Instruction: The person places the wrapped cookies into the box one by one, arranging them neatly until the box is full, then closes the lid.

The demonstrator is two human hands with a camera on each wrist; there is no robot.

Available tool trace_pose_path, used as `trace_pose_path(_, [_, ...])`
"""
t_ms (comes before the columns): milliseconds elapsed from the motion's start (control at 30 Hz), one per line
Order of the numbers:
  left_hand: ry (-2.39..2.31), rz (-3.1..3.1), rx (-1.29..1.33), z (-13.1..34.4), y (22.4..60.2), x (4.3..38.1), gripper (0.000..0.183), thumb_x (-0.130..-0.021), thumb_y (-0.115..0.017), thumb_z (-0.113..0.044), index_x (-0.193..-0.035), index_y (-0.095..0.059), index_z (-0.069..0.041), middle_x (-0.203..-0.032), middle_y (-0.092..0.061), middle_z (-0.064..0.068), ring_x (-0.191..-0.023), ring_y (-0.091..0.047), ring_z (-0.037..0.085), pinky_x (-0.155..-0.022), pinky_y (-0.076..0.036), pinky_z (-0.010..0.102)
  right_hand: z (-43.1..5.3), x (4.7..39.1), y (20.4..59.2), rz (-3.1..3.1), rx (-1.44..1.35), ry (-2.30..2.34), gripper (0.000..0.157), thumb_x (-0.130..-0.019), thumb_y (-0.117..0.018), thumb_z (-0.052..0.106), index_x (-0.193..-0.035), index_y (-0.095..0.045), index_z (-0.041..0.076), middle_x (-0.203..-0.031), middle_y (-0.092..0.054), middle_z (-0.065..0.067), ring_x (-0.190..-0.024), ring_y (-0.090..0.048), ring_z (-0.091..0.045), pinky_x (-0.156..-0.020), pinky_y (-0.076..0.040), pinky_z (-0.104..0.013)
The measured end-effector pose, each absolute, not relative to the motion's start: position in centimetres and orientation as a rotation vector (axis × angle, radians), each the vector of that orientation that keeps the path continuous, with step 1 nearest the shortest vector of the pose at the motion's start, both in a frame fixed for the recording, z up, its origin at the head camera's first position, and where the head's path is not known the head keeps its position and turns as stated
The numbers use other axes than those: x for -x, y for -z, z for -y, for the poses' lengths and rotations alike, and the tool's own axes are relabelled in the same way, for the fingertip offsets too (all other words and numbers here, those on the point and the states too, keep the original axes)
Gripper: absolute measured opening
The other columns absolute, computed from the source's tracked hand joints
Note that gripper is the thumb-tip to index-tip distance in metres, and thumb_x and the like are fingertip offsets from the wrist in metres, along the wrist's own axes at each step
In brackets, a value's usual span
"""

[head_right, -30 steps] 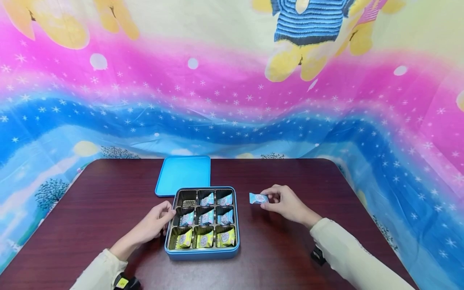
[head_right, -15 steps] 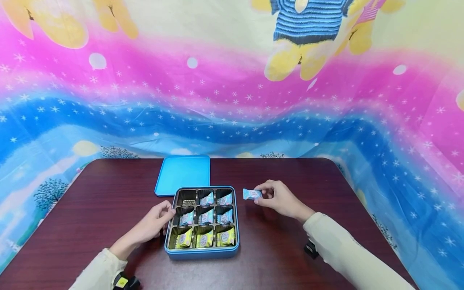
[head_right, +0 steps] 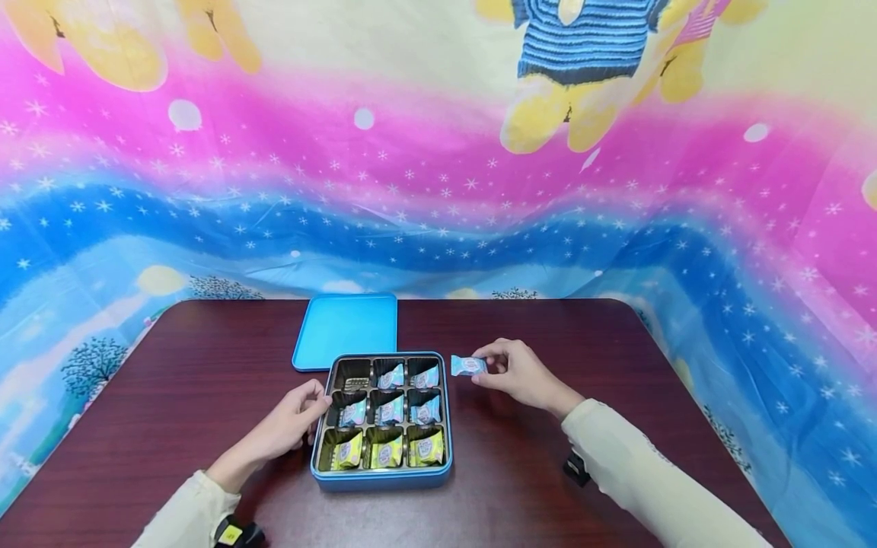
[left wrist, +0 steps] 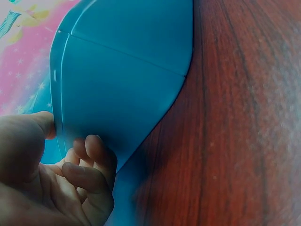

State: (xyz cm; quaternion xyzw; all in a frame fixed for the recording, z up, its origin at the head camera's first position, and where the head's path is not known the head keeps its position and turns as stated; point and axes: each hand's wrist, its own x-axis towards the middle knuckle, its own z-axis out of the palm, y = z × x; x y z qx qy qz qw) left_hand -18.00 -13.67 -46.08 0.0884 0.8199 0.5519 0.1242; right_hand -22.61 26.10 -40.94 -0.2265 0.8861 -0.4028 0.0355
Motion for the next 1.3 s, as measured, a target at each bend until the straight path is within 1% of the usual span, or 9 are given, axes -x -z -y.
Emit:
trace_pose_path(400, [-1.591, -2.395, -0.223, 13.6, 46.2, 18.0, 0.021, -0.106, -0.050, -0.019, -0.092, -0.043, -0.005, -0.054, -0.044, -0.001, -0.049, -0.053, 0.015, -0.043, -0.037, 0.024, -24.6, 22.9, 40.8, -2.719, 0.713, 1.202, 0.030, -0.088, -0.079, 0.016, -0.115, -0.072, 0.007, -0.092, -0.056, -0.019, -0.069, -0.046, -0.012, -0.061, -0.043, -0.023])
trace_pose_path(633, [-1.583, -2.399, -0.224, 13.6, 46.3, 18.1, 0.021, -0.106, -0.050, -0.019, -0.091, -0.043, -0.005, -0.054, -0.044, 0.000, -0.049, -0.052, 0.015, -0.043, -0.037, 0.024, -23.8, 23.0, 40.5, -2.721, 0.725, 1.175, 0.030, -0.088, -0.079, 0.018, -0.115, -0.072, 0.007, -0.090, -0.056, -0.013, -0.068, -0.046, -0.013, -0.062, -0.042, -0.024])
trace_pose_path(900, [-1.580, -2.412, -0.245, 13.6, 46.5, 18.2, 0.021, -0.106, -0.049, -0.017, -0.091, -0.043, -0.005, -0.054, -0.045, 0.000, -0.049, -0.053, 0.016, -0.042, -0.036, 0.024, -22.9, 23.1, 40.3, -2.708, 0.700, 1.173, 0.029, -0.088, -0.079, 0.019, -0.115, -0.073, 0.009, -0.091, -0.056, -0.010, -0.070, -0.046, -0.015, -0.062, -0.043, -0.025])
trace_pose_path(1300, [-1.576, -2.408, -0.246, 13.7, 46.4, 18.3, 0.021, -0.106, -0.049, -0.018, -0.091, -0.043, -0.005, -0.055, -0.045, 0.001, -0.049, -0.053, 0.017, -0.042, -0.037, 0.024, -21.3, 23.4, 40.3, -2.710, 0.738, 1.145, 0.028, -0.089, -0.078, 0.017, -0.116, -0.073, 0.009, -0.091, -0.057, -0.009, -0.069, -0.046, -0.014, -0.063, -0.043, -0.025])
